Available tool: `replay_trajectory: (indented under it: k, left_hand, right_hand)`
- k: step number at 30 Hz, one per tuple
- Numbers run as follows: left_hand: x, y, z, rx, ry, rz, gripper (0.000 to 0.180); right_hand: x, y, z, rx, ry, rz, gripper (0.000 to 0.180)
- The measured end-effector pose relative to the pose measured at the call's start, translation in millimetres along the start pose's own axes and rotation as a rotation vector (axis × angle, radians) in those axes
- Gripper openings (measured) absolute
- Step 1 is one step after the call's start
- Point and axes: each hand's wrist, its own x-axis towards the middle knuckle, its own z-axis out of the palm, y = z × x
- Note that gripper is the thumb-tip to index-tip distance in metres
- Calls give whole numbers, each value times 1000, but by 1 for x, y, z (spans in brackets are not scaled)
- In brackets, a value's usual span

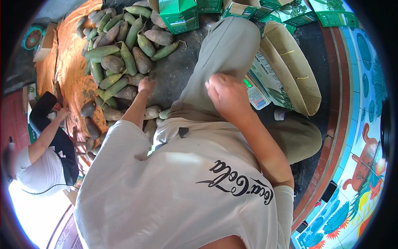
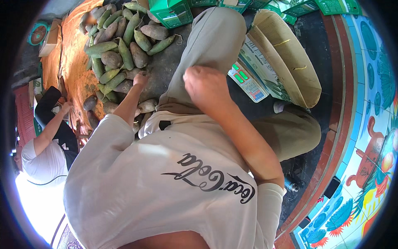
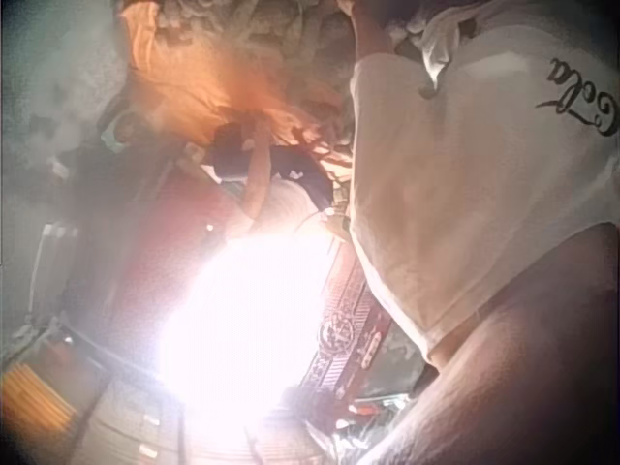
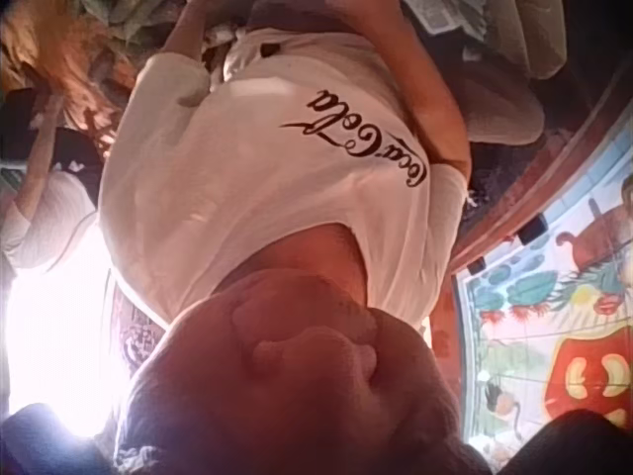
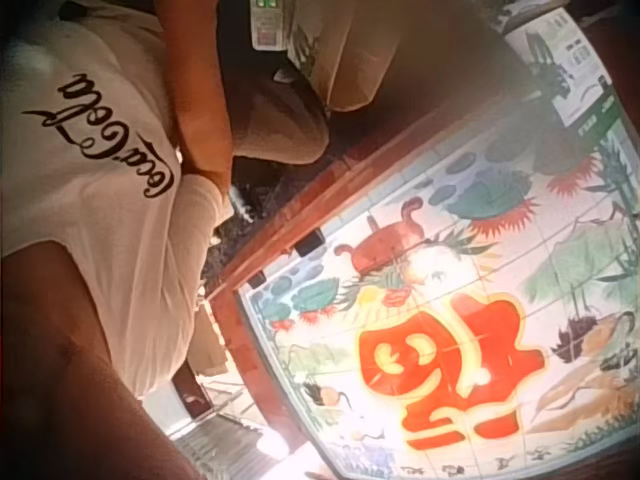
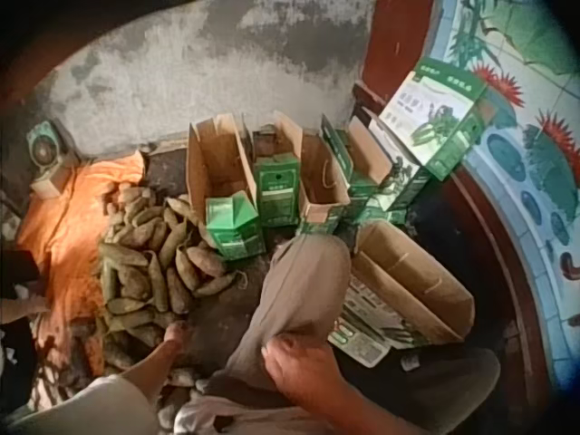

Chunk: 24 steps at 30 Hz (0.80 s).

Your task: Sort sweet potatoes from a pile on the floor into cardboard boxes after weighing them.

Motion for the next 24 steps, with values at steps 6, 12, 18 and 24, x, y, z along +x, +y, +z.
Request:
replay_trajectory:
  k: [6, 12, 18, 24]
  left_hand:
    - [-7, 0, 10, 71, -5, -65, 60]
    - [-5, -8, 9, 91, -37, -129, 59]
    - [-6, -20, 5, 125, -86, -160, 65]
    - [-11, -14, 12, 118, -44, -199, 57]
  right_hand:
    - [-2, 14, -1, -88, 49, 124, 15]
    - [-9, 45, -26, -5, 320, 312, 12]
    - [-7, 81, -53, -109, 360, 480, 15]
    - [3, 88, -61, -201, 271, 389, 14]
